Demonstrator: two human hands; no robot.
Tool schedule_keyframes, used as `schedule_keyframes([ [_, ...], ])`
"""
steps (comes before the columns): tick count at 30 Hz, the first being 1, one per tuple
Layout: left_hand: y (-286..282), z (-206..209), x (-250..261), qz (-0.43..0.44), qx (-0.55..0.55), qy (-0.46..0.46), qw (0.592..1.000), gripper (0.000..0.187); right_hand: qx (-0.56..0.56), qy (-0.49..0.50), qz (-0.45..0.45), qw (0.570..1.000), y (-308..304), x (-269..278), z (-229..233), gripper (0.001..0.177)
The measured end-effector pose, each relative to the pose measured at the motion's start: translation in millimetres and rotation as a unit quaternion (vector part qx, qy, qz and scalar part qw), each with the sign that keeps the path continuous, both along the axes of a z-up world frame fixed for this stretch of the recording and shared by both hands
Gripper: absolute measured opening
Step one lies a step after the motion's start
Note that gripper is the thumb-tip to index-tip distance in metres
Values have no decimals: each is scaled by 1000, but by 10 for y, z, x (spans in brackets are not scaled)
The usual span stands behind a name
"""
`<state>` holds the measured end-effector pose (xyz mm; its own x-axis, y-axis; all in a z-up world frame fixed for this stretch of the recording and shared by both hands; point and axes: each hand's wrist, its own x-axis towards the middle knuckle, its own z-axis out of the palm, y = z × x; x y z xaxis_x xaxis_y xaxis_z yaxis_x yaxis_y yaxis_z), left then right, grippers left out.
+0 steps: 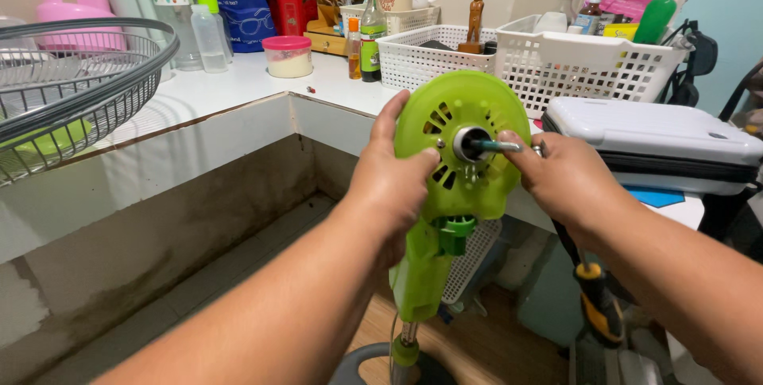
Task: The person uses a screwdriver to loosen and remove screws from the rear housing of a green electric fan. They detach the rear cover and set it aside, exposing the fan's internal components.
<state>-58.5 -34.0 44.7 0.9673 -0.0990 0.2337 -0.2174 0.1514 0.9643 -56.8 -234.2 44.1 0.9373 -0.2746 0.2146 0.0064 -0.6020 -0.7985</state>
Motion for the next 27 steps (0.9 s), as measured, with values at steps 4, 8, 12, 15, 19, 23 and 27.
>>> schedule_keyframes([
  [4,-52,-234,-136,59,54,-40,996,86,130,-1,39,991,-78,-100,-148,37],
  [8,-113,-463,-226,123,66,-198,970,90,140,-30,69,987,-159,-109,-252,30],
  [12,-144,-528,-303,171,92,-178,965,89,96,-70,67,991,-181,-138,-327,27],
  [15,-177,-518,-391,192,108,-183,958,94,85,-83,43,992,-186,-182,-383,32],
  [19,-203,-506,-511,205,132,-161,956,106,94,-91,56,990,-179,-250,-425,37],
  [23,-206,-563,-595,186,183,-154,953,113,97,-94,43,990,-173,-321,-457,44],
  [27,-222,-626,-637,172,173,-180,953,114,95,-111,45,988,-152,-421,-499,45],
])
